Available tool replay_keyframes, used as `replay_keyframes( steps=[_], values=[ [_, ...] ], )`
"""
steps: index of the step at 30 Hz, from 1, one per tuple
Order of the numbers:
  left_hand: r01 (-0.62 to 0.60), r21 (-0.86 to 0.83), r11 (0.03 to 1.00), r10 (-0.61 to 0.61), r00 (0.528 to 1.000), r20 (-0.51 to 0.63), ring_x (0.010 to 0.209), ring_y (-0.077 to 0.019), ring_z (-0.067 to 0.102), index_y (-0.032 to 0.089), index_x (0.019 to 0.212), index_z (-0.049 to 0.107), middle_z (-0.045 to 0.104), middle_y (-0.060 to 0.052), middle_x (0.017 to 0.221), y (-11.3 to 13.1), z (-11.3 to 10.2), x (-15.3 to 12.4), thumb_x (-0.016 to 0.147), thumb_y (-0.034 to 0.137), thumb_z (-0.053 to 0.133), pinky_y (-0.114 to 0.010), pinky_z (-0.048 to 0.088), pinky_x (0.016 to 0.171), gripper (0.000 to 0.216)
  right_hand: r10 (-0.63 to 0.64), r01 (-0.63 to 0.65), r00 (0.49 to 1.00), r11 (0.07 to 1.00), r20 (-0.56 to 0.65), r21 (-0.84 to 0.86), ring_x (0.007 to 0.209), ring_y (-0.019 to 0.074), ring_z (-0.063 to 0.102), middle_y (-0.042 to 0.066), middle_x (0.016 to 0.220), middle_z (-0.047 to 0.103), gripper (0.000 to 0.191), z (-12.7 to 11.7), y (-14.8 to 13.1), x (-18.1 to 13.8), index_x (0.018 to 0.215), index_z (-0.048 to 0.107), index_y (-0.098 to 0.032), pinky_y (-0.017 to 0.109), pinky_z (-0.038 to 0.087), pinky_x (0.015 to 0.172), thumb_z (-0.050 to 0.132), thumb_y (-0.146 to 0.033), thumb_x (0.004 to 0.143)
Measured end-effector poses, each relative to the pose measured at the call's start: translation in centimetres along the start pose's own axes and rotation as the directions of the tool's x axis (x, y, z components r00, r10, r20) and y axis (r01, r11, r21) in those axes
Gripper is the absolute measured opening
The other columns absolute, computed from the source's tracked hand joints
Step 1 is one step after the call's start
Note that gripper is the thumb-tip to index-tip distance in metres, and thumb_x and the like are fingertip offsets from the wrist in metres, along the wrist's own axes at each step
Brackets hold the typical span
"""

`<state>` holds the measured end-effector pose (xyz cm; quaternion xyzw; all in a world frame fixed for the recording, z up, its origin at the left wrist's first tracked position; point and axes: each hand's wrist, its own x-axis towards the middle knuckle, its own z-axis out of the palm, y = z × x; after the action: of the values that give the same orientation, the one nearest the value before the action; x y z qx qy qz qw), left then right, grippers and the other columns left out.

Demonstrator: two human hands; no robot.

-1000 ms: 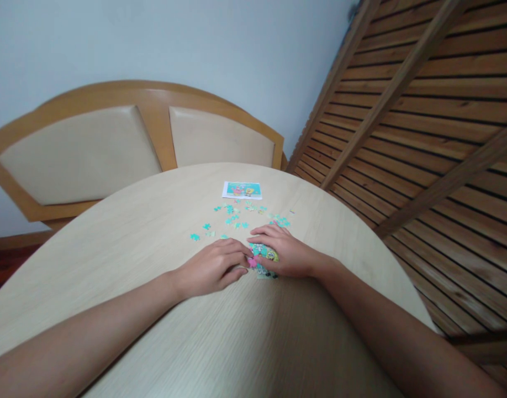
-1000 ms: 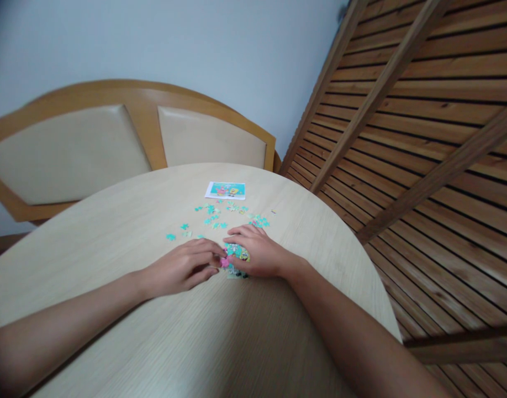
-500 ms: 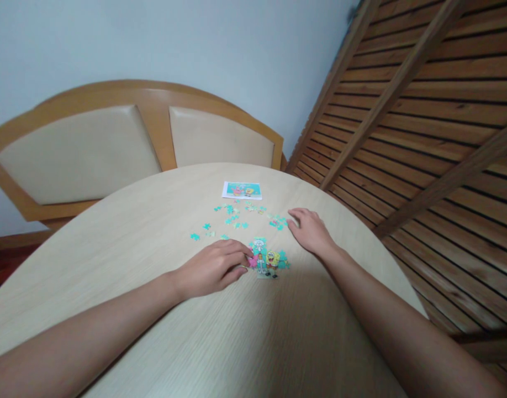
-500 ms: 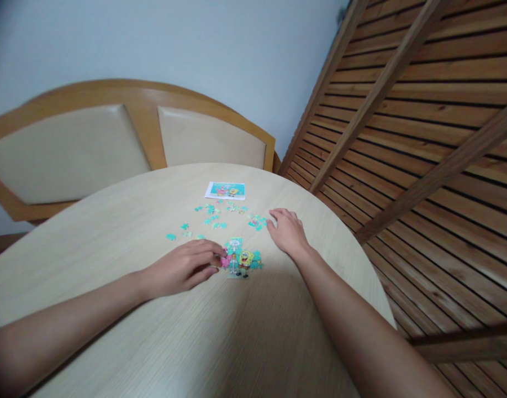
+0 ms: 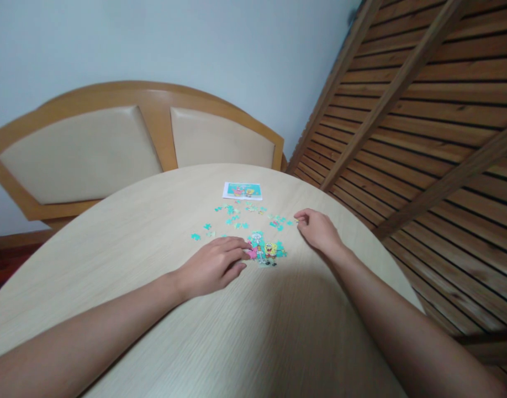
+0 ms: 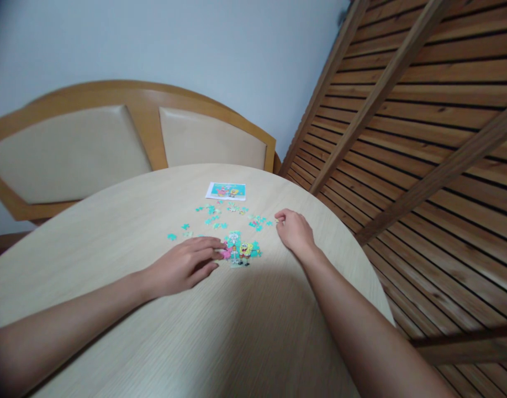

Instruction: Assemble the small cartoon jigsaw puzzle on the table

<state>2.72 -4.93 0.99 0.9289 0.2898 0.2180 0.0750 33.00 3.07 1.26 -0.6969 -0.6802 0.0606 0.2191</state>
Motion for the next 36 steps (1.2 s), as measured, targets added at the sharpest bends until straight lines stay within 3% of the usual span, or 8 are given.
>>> replay_keyframes(
  steps=[6,14,26,32,36],
  values=[
    [0.048,0.052,0.997,-0.047,0.999,-0.02,0.128,-0.0265,0.055,0.021,0.121,0.062,0.062,-0.009,0.134,0.1,-0.1,0.0,0.097,0.021,0.052,-0.05,0.048,0.108,0.027,-0.027,0.026,1.0,0.994,-0.006,-0.102,0.106,0.0305,0.066,0.015,0.113,0.071,0.024,0.2,0.3,0.0,0.104,0.075,-0.017,0.04,0.05,0.09,0.061,-0.027,0.087],
    [0.064,0.043,0.997,-0.063,0.998,-0.017,0.124,-0.0265,0.056,0.022,0.126,0.061,0.062,-0.01,0.13,0.2,-0.1,0.1,0.097,0.02,0.051,-0.049,0.049,0.106,0.031,-0.053,0.053,0.999,0.994,0.006,-0.092,0.105,0.0274,0.065,0.012,0.11,0.071,0.02,0.3,0.1,-0.3,0.1,0.075,-0.02,0.039,0.049,0.093,0.061,-0.025,0.086],
    [0.056,0.022,0.998,-0.056,0.998,-0.01,0.121,-0.0254,0.057,0.022,0.127,0.06,0.063,-0.009,0.127,0.3,-0.3,0.1,0.097,0.02,0.052,-0.047,0.049,0.105,0.032,-0.043,0.045,0.998,0.998,0.042,-0.047,0.093,0.024,0.068,0.01,0.099,0.074,0.015,0.2,-0.1,-0.2,0.09,0.075,-0.017,0.033,0.05,0.085,0.065,-0.026,0.083],
    [0.06,0.032,0.998,-0.059,0.998,-0.013,0.119,-0.0258,0.058,0.022,0.126,0.061,0.065,-0.009,0.125,0.3,-0.3,0.2,0.097,0.021,0.051,-0.047,0.05,0.103,0.031,-0.054,0.048,0.996,0.996,0.069,0.079,0.076,0.0186,0.067,0.005,0.089,0.075,0.013,-0.6,-1.0,-0.9,0.092,0.071,-0.019,0.028,0.048,0.069,0.064,-0.02,0.081],
    [0.094,0.048,0.994,-0.093,0.995,-0.027,0.113,-0.0259,0.06,0.022,0.12,0.064,0.067,-0.009,0.117,0.3,-0.3,0.2,0.096,0.022,0.051,-0.046,0.051,0.098,0.027,-0.163,0.142,0.986,0.926,0.033,0.35,0.075,0.0175,0.067,0.005,0.083,0.074,0.013,-0.7,-3.0,-2.1,0.091,0.073,-0.019,0.027,0.05,0.069,0.063,-0.023,0.084]
  ],
)
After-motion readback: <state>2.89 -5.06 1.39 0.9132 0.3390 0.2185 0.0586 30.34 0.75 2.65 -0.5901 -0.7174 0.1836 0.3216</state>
